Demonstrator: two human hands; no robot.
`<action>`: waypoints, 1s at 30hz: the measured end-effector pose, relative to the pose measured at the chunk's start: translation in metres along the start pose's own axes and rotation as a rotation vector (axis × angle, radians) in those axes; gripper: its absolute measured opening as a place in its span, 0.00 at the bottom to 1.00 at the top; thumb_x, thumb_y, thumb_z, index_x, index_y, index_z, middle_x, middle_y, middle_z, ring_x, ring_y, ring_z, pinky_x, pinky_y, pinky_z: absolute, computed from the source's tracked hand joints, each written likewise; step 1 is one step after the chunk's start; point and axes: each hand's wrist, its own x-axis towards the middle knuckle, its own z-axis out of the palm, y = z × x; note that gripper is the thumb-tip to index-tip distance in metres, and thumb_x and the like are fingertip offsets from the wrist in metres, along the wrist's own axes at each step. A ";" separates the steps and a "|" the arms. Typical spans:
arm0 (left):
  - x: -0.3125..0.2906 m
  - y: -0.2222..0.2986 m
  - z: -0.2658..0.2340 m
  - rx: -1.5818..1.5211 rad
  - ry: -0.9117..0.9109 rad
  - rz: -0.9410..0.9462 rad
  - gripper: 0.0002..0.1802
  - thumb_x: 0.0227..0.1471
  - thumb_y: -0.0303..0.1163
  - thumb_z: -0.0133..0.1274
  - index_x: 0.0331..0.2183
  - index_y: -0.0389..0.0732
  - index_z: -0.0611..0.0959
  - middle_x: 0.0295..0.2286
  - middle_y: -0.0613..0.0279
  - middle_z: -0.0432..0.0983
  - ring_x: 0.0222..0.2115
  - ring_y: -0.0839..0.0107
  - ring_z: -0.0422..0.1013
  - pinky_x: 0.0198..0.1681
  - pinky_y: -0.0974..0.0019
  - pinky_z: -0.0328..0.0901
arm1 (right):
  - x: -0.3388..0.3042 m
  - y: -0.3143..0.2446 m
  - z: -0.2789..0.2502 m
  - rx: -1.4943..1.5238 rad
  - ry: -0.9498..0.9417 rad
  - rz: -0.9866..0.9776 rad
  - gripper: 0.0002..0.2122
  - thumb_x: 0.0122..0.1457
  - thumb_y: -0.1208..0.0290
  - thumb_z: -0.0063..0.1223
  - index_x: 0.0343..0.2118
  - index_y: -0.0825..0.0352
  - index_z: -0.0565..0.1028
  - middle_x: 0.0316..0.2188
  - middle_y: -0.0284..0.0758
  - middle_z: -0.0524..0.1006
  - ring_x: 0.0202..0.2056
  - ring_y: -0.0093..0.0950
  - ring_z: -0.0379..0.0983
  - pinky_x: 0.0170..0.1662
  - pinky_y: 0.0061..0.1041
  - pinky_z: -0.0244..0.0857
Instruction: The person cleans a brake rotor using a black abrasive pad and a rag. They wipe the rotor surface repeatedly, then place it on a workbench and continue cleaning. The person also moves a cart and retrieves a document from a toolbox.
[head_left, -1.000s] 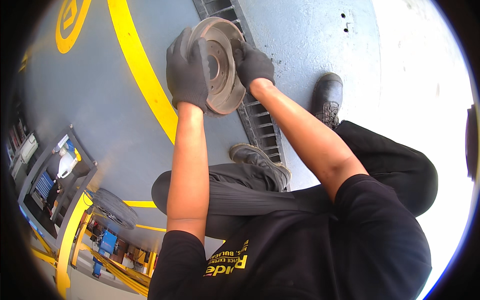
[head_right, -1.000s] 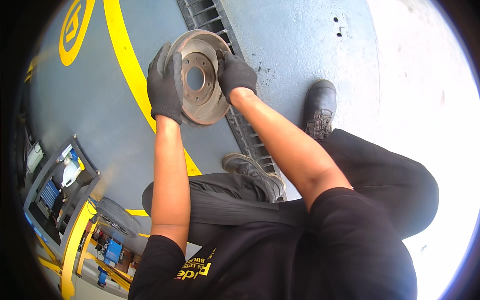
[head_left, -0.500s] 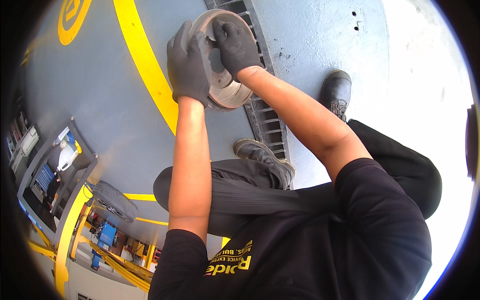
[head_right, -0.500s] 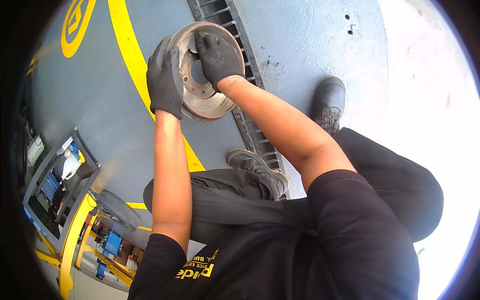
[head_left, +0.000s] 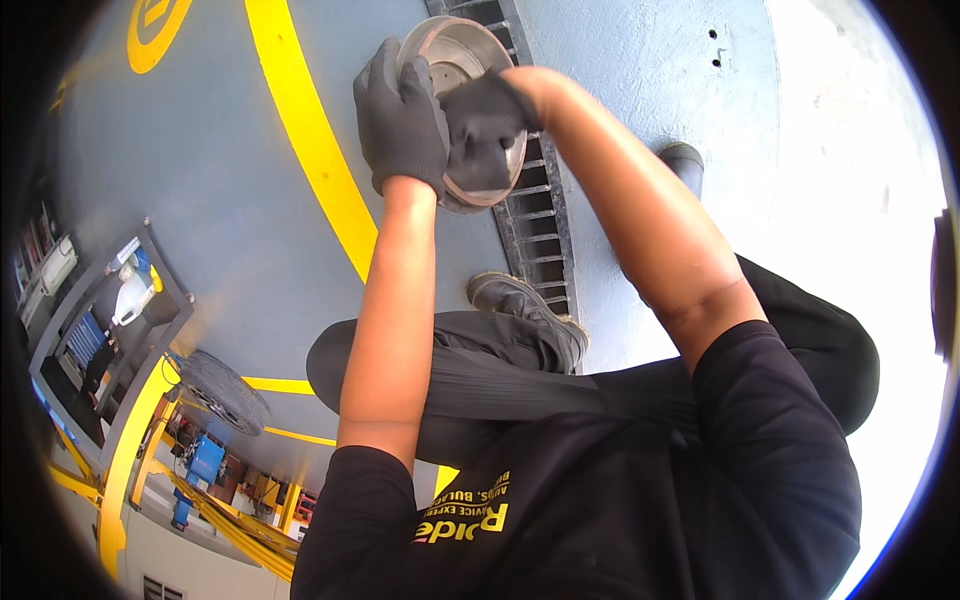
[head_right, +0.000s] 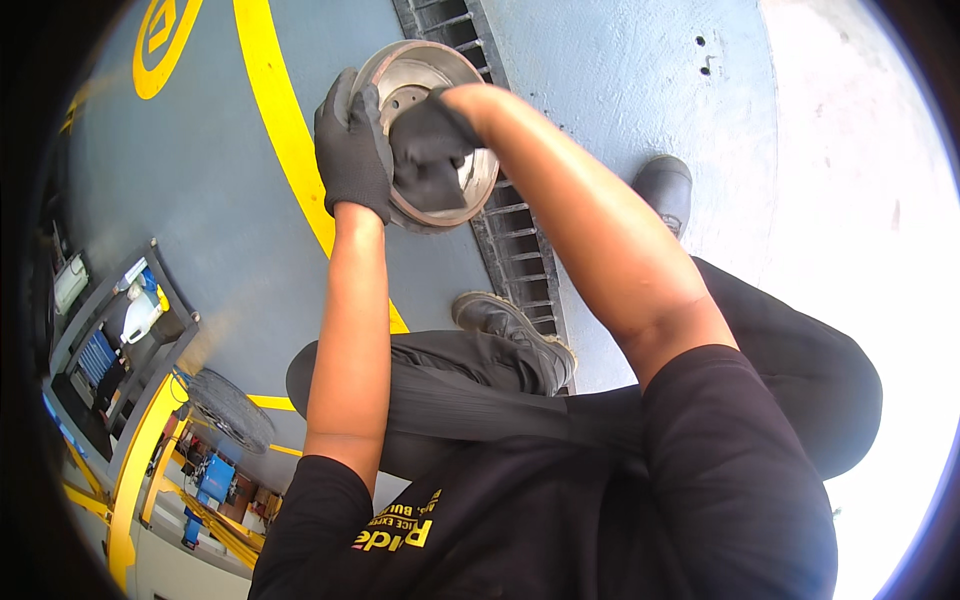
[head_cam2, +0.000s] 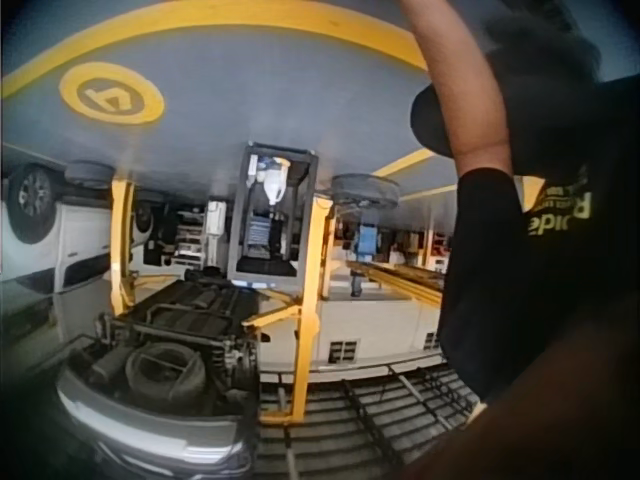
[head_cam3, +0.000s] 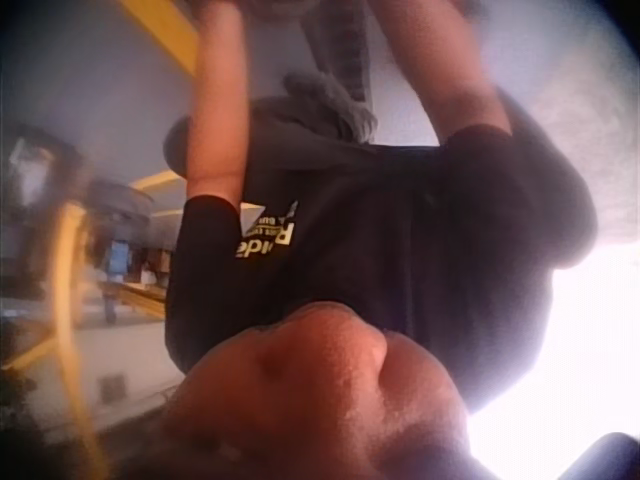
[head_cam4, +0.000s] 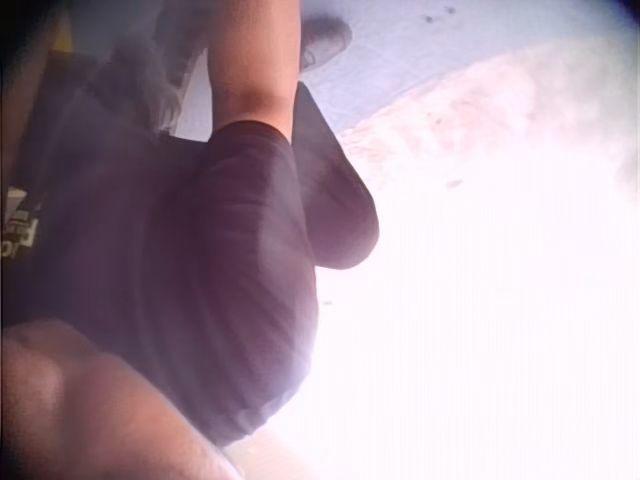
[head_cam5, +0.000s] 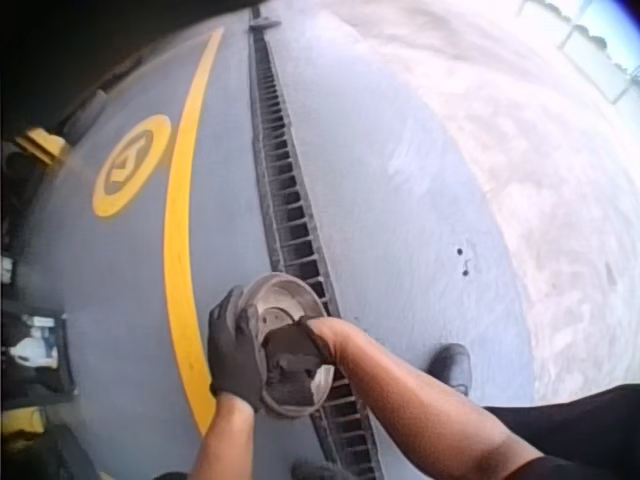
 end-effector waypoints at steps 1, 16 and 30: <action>0.002 0.002 0.000 -0.011 0.002 -0.013 0.25 0.64 0.43 0.48 0.59 0.44 0.74 0.58 0.51 0.67 0.57 0.51 0.68 0.59 0.56 0.65 | -0.008 0.036 0.002 -0.104 0.414 -0.556 0.16 0.46 0.74 0.57 0.39 0.71 0.82 0.36 0.43 0.81 0.38 0.34 0.80 0.37 0.28 0.74; -0.001 0.000 -0.002 -0.040 0.032 0.032 0.26 0.61 0.46 0.53 0.57 0.43 0.78 0.55 0.51 0.71 0.55 0.53 0.70 0.59 0.58 0.64 | 0.004 -0.003 0.069 0.919 0.859 0.016 0.13 0.60 0.66 0.51 0.35 0.72 0.80 0.24 0.35 0.79 0.27 0.22 0.74 0.32 0.23 0.70; -0.002 -0.010 0.002 0.001 0.025 0.141 0.25 0.61 0.47 0.53 0.56 0.48 0.78 0.53 0.52 0.72 0.54 0.53 0.71 0.59 0.56 0.64 | -0.013 0.032 0.066 -0.730 0.574 0.460 0.15 0.60 0.69 0.55 0.46 0.37 0.82 0.46 0.26 0.77 0.53 0.28 0.72 0.54 0.38 0.66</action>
